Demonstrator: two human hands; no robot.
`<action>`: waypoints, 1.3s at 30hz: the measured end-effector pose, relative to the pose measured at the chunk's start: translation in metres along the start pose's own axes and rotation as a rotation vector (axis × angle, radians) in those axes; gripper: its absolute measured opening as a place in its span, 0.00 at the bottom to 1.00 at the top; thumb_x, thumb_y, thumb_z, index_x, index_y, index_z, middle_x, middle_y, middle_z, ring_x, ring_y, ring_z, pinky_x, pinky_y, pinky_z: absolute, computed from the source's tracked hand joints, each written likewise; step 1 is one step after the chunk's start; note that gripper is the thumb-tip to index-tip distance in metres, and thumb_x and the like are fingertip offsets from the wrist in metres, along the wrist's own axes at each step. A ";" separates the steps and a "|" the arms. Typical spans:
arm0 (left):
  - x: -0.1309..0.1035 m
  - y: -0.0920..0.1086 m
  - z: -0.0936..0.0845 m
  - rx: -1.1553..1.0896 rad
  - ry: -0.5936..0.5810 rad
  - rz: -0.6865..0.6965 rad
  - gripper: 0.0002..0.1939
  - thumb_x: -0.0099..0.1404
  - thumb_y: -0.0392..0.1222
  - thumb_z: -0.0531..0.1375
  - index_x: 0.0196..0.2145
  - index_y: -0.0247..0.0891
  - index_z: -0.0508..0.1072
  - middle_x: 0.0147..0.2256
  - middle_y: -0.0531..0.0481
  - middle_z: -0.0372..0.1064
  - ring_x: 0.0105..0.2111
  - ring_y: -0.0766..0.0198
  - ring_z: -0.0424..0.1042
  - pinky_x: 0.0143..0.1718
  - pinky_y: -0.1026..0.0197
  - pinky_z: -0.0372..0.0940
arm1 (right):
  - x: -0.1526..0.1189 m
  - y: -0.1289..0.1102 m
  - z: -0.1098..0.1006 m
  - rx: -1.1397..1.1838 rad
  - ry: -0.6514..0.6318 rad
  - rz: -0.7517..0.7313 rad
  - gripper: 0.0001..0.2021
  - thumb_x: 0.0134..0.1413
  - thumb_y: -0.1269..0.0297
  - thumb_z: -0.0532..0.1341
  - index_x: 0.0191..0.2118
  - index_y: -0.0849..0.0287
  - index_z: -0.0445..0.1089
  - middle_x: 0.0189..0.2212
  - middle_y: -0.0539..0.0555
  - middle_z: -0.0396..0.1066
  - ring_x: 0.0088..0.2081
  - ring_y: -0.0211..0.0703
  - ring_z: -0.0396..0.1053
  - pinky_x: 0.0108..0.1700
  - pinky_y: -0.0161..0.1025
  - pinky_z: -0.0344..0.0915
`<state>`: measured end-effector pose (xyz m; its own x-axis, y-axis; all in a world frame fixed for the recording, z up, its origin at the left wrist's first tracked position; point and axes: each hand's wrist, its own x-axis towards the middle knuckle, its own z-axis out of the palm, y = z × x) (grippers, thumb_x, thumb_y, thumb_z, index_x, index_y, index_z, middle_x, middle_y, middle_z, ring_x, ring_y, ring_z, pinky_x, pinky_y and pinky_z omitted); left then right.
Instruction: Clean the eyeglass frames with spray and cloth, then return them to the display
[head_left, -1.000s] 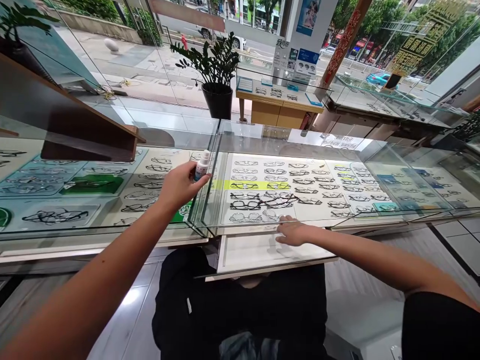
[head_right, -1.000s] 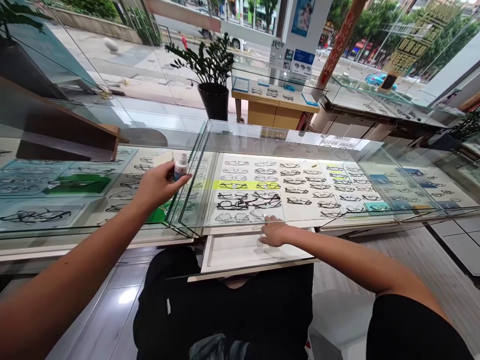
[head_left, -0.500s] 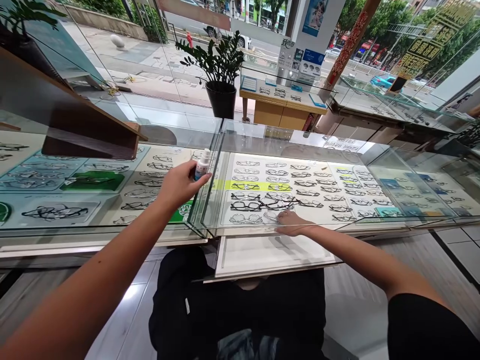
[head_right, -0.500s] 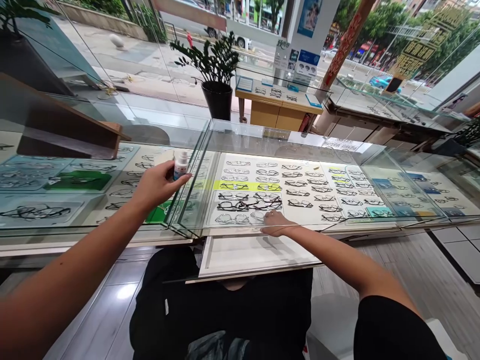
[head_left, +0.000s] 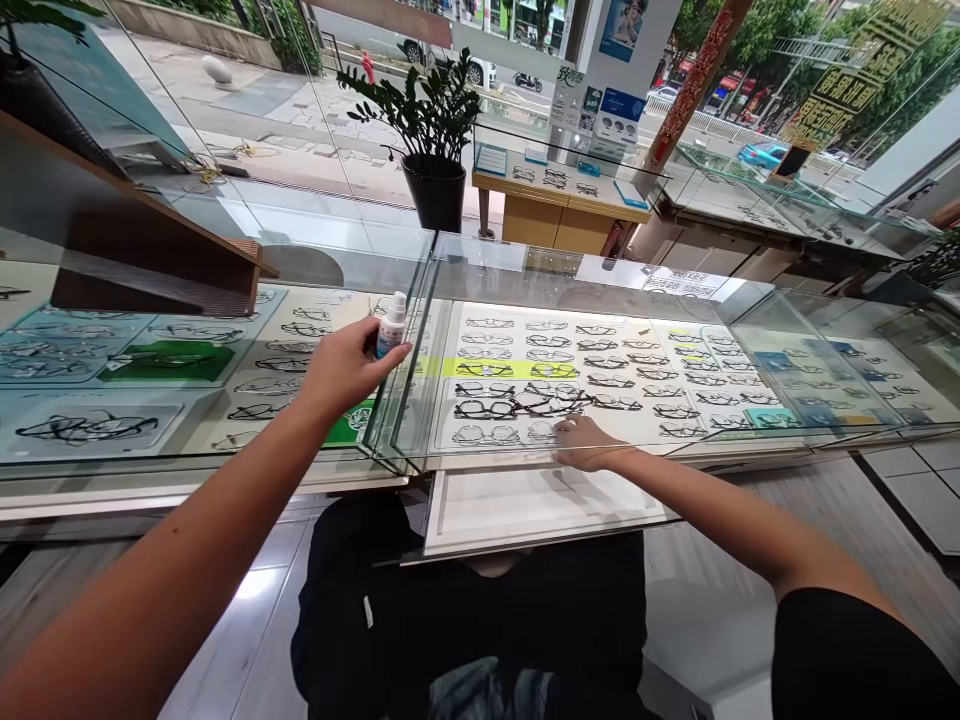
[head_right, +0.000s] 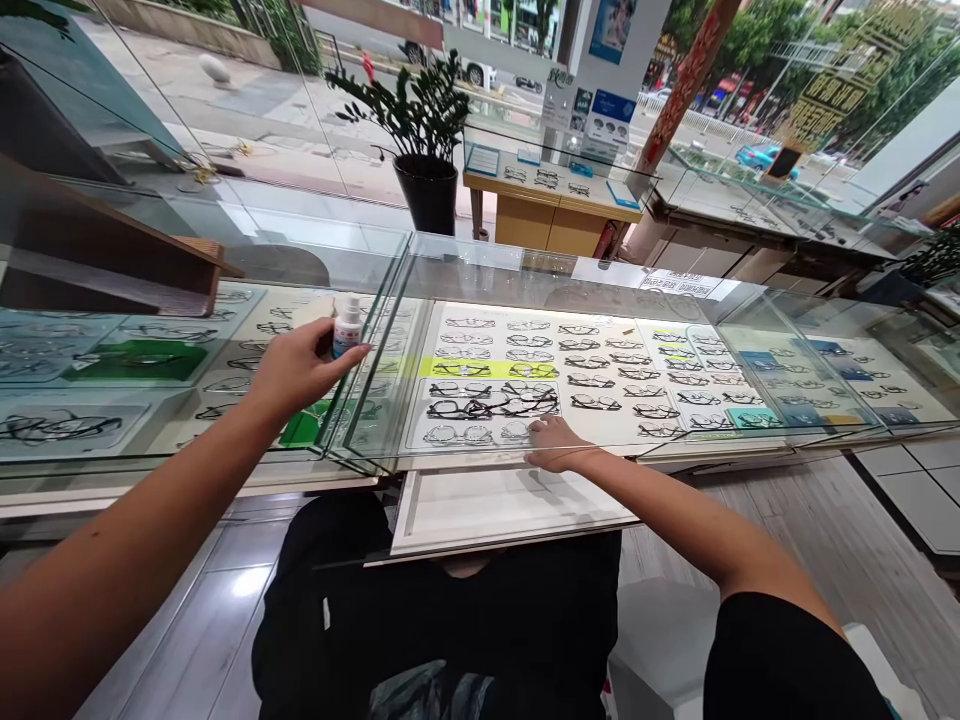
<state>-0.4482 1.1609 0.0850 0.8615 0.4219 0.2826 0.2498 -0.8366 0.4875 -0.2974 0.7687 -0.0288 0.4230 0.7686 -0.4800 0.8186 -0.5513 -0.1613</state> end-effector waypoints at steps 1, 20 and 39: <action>0.000 0.000 0.000 0.004 -0.002 -0.002 0.17 0.66 0.57 0.61 0.37 0.40 0.69 0.28 0.53 0.63 0.28 0.63 0.60 0.30 0.61 0.50 | 0.000 0.001 0.000 0.000 0.010 0.002 0.27 0.66 0.47 0.60 0.62 0.60 0.74 0.70 0.64 0.65 0.72 0.68 0.54 0.69 0.56 0.54; 0.002 0.000 -0.003 0.065 -0.040 -0.045 0.21 0.64 0.63 0.58 0.35 0.42 0.66 0.27 0.52 0.62 0.27 0.61 0.62 0.30 0.61 0.52 | 0.001 0.150 0.006 -0.180 0.377 0.509 0.17 0.63 0.73 0.56 0.51 0.66 0.78 0.60 0.70 0.68 0.65 0.63 0.57 0.63 0.52 0.56; 0.006 -0.001 0.000 0.104 -0.028 -0.118 0.22 0.64 0.65 0.56 0.36 0.42 0.68 0.26 0.53 0.62 0.27 0.61 0.62 0.31 0.60 0.54 | 0.025 0.191 0.022 -0.185 0.345 0.259 0.10 0.58 0.71 0.60 0.40 0.61 0.79 0.62 0.65 0.71 0.70 0.61 0.54 0.70 0.53 0.50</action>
<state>-0.4428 1.1641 0.0868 0.8350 0.5107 0.2049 0.3931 -0.8142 0.4272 -0.1386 0.6759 -0.0905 0.7013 0.6935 -0.1649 0.7113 -0.6961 0.0975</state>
